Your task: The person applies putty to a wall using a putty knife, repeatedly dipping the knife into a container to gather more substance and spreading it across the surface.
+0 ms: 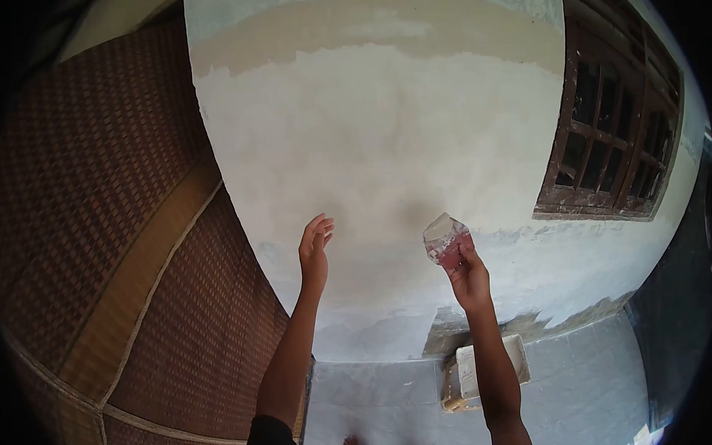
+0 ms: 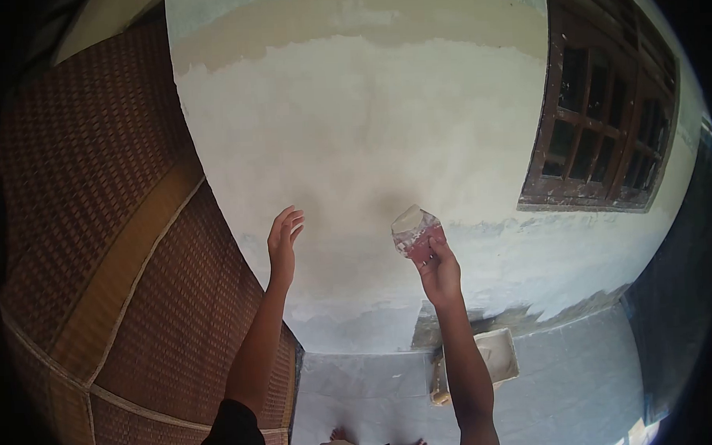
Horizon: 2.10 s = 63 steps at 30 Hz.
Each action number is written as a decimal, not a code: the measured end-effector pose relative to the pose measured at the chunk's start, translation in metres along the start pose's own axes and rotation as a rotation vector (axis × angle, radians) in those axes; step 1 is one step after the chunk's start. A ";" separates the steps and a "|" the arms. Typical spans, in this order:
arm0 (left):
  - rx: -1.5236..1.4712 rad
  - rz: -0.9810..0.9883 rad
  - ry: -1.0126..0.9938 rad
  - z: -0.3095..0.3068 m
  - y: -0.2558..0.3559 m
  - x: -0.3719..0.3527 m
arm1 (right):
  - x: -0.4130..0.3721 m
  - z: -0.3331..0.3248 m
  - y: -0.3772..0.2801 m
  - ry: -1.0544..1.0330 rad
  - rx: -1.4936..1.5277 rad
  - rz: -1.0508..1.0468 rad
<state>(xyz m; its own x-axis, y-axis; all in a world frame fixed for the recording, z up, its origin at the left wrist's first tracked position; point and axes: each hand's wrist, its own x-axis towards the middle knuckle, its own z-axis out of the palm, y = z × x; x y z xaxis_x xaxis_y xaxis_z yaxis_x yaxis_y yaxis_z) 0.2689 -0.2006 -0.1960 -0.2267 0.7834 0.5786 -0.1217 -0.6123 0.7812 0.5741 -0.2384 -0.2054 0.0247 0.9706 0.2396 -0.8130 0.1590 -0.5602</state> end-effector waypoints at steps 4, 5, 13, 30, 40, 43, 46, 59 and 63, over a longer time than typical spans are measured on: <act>0.058 0.067 0.041 -0.058 0.031 0.035 | 0.019 0.067 0.043 -0.080 0.041 0.047; 0.069 0.088 0.033 -0.069 0.038 0.045 | 0.024 0.083 0.051 -0.109 0.046 0.058; 0.080 0.221 0.143 -0.123 0.065 0.109 | 0.073 0.181 0.087 -0.208 -0.067 0.121; 0.251 0.498 0.225 -0.201 0.083 0.241 | 0.165 0.355 0.150 -0.499 -0.434 -0.177; 0.099 0.600 0.007 -0.215 0.060 0.317 | 0.200 0.428 0.201 -0.526 -1.156 -1.218; 0.349 0.718 0.056 -0.215 0.050 0.324 | 0.217 0.436 0.215 -0.481 -1.386 -1.675; 0.365 0.770 0.062 -0.216 0.043 0.330 | 0.228 0.447 0.224 -0.434 -1.515 -1.860; 0.363 0.835 0.023 -0.207 0.032 0.333 | 0.262 0.441 0.230 -0.221 -1.699 -2.020; 0.343 0.806 0.002 -0.209 0.032 0.332 | 0.266 0.442 0.238 -0.175 -1.753 -2.015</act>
<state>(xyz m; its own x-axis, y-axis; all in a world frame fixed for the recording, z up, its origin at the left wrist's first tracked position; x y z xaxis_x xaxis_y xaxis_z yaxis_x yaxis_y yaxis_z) -0.0123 0.0173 -0.0277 -0.1204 0.1250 0.9848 0.3741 -0.9132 0.1617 0.1303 -0.0226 0.0756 -0.3534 -0.2942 0.8880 0.8472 0.3020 0.4371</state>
